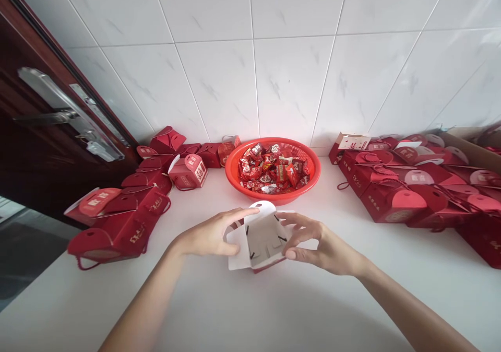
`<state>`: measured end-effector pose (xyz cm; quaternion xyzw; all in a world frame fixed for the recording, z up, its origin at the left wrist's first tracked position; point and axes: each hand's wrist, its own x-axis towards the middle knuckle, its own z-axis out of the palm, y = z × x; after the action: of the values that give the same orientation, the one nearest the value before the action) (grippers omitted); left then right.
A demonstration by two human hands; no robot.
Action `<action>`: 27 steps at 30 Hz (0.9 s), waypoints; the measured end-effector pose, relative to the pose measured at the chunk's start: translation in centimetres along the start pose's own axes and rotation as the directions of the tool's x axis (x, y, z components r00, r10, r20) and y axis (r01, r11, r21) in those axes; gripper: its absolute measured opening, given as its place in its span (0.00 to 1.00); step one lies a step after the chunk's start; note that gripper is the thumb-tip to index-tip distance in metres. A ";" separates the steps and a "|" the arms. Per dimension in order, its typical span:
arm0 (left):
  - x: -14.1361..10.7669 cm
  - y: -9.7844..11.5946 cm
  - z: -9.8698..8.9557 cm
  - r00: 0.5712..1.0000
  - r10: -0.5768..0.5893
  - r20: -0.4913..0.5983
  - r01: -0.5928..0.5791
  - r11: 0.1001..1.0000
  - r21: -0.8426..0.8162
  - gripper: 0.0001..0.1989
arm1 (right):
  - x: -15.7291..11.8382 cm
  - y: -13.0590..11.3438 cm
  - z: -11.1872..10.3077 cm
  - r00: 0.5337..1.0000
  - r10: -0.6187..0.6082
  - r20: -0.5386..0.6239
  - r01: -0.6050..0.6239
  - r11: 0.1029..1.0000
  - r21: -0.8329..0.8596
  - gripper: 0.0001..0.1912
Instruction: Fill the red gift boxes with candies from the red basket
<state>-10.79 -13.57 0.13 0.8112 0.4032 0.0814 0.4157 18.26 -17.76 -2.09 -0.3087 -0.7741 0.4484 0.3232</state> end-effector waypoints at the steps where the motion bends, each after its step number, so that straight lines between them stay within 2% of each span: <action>1: 0.0 -0.2 0.0 1.000 -0.020 0.011 0.021 0.999 -0.035 0.47 | -0.1 0.1 0.2 0.999 0.028 -0.021 -0.028 1.000 0.011 0.10; 3: 0.1 -0.6 0.1 0.998 -0.047 0.032 0.049 0.995 -0.092 0.48 | -0.4 0.4 0.6 0.997 0.075 -0.032 -0.076 0.997 -0.029 0.11; 5: 0.2 -1.0 0.1 0.997 -0.061 0.047 0.067 0.987 -0.144 0.50 | -0.7 0.9 0.9 0.996 0.086 -0.005 -0.085 0.986 -0.142 0.09; 7: 0.2 -1.4 0.1 0.996 -0.063 0.066 0.075 0.977 -0.200 0.52 | -1.0 1.5 1.1 0.998 0.067 0.001 -0.064 0.961 -0.269 0.16; 9: 0.3 -1.7 0.1 0.995 -0.063 0.075 0.080 0.964 -0.254 0.52 | -1.2 2.1 1.3 0.998 0.043 -0.040 -0.055 0.927 -0.370 0.22; 13: 0.9 -1.9 0.4 0.997 -0.067 0.035 0.074 0.943 -0.324 0.51 | -1.1 3.1 1.4 0.986 -0.018 -0.166 -0.070 0.856 -0.512 0.22; 16: 1.6 -2.1 0.8 0.996 -0.071 -0.055 0.050 0.950 -0.308 0.46 | -0.9 3.7 1.4 0.971 -0.076 -0.227 -0.067 0.823 -0.564 0.19; 20: 2.0 -2.3 0.8 0.991 -0.039 -0.126 0.005 0.965 -0.260 0.44 | -1.0 3.8 1.2 0.965 -0.122 -0.233 -0.041 0.806 -0.590 0.19; 24: 1.5 -2.3 0.1 0.995 0.031 -0.097 -0.054 0.968 -0.247 0.46 | -1.3 3.2 0.9 0.964 -0.177 -0.200 0.024 0.802 -0.597 0.19; 27: 1.1 -2.1 -0.7 0.999 0.018 -0.050 -0.029 0.974 -0.223 0.47 | -1.3 2.5 0.7 0.955 -0.220 -0.198 0.059 0.798 -0.600 0.17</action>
<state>-11.63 -11.71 -1.18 0.7618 0.3917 0.1504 0.4936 18.92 -18.04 -4.93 -0.3907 -0.8464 0.1179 0.3420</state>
